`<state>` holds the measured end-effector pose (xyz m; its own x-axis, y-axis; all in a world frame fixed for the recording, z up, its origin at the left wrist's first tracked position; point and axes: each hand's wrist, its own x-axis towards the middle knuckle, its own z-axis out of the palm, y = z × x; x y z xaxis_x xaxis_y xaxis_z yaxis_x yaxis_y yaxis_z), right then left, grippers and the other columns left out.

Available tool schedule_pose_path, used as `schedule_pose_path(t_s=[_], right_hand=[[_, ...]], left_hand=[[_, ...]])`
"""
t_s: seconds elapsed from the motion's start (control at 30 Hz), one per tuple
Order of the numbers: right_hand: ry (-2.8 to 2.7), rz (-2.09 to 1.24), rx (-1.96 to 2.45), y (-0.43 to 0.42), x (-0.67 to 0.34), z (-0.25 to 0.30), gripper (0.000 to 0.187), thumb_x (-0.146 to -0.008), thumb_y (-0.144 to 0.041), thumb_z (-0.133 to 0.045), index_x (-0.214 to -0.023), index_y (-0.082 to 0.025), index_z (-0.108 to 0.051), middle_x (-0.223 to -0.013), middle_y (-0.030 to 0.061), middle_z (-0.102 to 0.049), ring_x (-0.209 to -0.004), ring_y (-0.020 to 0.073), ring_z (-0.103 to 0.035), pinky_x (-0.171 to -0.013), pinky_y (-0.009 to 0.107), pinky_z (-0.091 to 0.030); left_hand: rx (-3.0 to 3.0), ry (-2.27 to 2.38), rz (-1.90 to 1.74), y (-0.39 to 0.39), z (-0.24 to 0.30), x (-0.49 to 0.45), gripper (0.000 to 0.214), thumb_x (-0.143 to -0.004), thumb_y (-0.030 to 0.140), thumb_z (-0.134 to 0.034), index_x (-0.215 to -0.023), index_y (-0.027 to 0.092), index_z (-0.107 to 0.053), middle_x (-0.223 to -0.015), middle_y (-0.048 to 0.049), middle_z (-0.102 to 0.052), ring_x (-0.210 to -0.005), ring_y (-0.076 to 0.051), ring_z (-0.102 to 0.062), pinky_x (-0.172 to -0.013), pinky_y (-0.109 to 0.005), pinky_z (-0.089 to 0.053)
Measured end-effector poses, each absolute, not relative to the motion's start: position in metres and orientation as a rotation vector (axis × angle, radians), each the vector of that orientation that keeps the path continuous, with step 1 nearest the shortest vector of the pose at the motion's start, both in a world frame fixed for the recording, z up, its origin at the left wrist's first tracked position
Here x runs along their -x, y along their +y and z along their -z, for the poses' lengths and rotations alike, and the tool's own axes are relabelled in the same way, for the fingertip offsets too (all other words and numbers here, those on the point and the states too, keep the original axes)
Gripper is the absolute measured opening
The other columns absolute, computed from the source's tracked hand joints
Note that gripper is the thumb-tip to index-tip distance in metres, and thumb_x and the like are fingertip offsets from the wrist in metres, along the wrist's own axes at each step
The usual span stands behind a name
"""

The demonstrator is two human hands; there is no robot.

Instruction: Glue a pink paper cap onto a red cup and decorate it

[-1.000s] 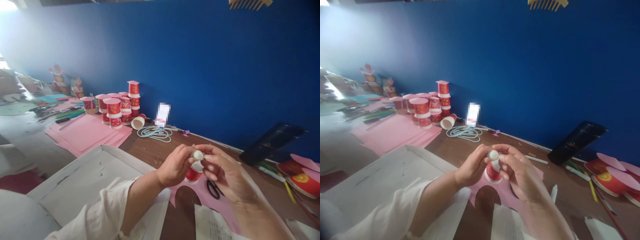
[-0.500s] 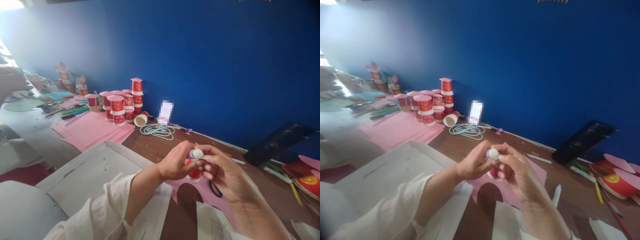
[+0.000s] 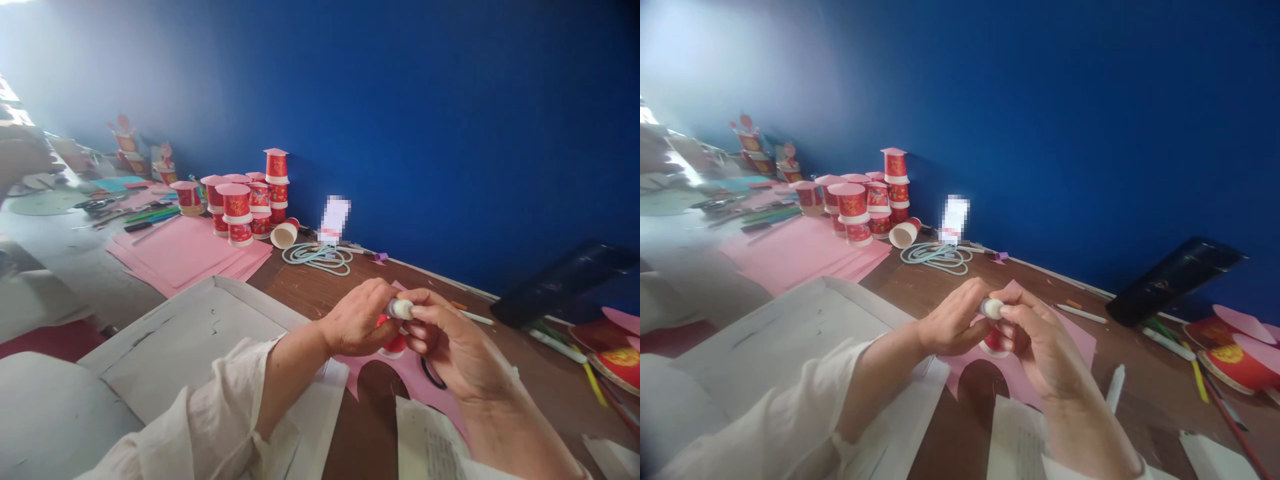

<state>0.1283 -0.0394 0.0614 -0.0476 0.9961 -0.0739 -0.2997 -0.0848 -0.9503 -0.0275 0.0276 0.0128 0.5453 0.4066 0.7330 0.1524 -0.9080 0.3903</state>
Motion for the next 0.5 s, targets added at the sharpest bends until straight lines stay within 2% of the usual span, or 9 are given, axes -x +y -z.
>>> schedule_pose_path(t_s=[0.33,0.5], right_hand=[[-0.987,-1.406,1.045,-0.0397,-0.1282,-0.0606,0.017,-0.071,-0.031,-0.081,-0.075,-0.022,-0.068,-0.07,-0.0027,-0.052,-0.056,0.0062,-0.04,-0.046,0.018,-0.035],[-1.033,-1.455,1.039,-0.0434,-0.1339,-0.0603,0.015,-0.077,-0.033,-0.076,-0.089,-0.025,-0.072,-0.07,-0.0017,-0.053,-0.057,0.0089,-0.041,-0.05,0.023,-0.04]], left_hand=[[-2.559,0.466,-1.264,0.0265,-0.0142,0.0283,0.006,-0.091,0.025,-0.044,-0.093,0.02,-0.042,-0.086,-0.0045,-0.052,-0.079,-0.018,-0.049,-0.075,-0.035,-0.046],[-2.518,0.489,-1.258,0.0257,-0.0155,0.0282,0.01,-0.093,0.029,-0.045,-0.092,0.02,-0.043,-0.086,-0.005,-0.052,-0.08,-0.019,-0.05,-0.077,-0.036,-0.047]])
